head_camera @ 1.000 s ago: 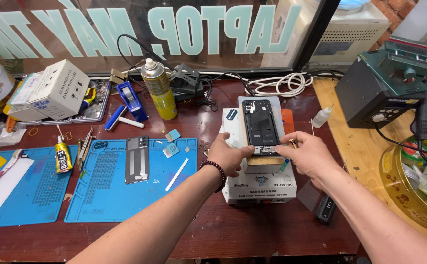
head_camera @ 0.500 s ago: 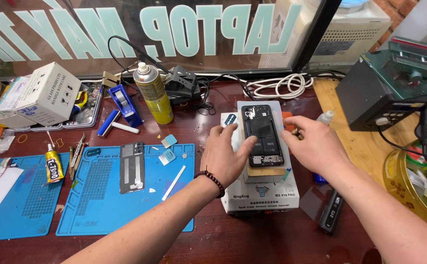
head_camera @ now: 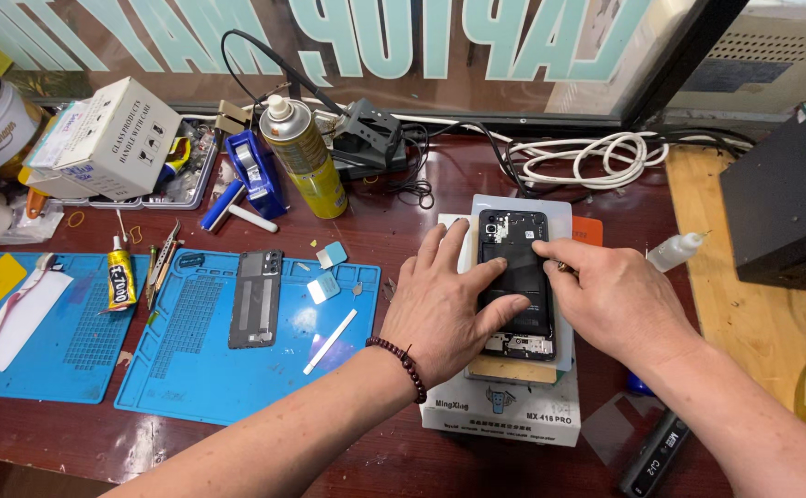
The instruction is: The person disassembles a smartphone by removing screws and prying open the back cover. They then reassemble the device by aligning the back cover and securing it with screws. The work is performed on a cluttered workbench with various tools and parts visible.
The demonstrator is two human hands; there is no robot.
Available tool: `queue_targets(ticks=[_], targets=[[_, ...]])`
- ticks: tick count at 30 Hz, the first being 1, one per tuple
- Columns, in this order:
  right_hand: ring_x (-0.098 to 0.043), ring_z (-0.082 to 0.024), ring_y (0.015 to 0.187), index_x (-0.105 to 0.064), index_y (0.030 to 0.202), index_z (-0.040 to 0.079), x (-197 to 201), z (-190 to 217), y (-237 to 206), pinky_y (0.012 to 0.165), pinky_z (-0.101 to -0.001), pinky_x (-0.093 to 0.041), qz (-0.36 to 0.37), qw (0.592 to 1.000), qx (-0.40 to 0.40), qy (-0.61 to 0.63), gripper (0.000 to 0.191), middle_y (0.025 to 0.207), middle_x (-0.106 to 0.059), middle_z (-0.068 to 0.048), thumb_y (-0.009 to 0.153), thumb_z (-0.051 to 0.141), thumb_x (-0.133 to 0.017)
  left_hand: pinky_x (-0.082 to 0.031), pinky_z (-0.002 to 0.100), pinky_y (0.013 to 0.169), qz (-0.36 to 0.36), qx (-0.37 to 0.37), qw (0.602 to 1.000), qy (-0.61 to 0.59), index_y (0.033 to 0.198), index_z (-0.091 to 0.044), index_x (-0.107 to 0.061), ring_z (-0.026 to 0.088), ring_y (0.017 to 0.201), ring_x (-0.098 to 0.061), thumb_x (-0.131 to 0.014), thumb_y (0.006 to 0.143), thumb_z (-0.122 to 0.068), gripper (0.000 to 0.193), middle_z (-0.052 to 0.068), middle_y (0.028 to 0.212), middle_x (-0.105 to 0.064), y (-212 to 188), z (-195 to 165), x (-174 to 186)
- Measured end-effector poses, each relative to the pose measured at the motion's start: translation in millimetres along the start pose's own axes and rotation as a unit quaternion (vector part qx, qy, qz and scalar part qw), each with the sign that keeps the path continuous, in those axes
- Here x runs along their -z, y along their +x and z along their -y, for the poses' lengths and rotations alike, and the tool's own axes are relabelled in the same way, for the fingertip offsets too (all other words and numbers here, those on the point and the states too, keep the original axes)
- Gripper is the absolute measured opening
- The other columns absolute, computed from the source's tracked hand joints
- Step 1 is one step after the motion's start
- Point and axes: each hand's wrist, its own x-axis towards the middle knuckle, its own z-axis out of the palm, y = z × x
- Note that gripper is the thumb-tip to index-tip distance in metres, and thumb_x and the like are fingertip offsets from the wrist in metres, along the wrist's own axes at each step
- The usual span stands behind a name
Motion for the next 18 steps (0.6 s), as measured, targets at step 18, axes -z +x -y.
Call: queue_targets(ticks=[18], targets=[[-0.073, -0.038, 0.086, -0.079, 0.11, 0.019, -6.5, -2.1, 25.8, 0.081, -0.0507, -0.058, -0.068, 0.996, 0.055, -0.033, 0.024, 0.1, -0.077, -0.013, 0.093, 0.026, -0.063, -0.041, 0.054, 0.108, -0.057, 0.023, 0.996, -0.061, 0.125, -0.01, -0.071, 0.045, 0.14, -0.042, -0.073, 0.091, -0.035, 0.042, 0.03, 0.147, -0.045, -7.4, -7.9, -7.3]])
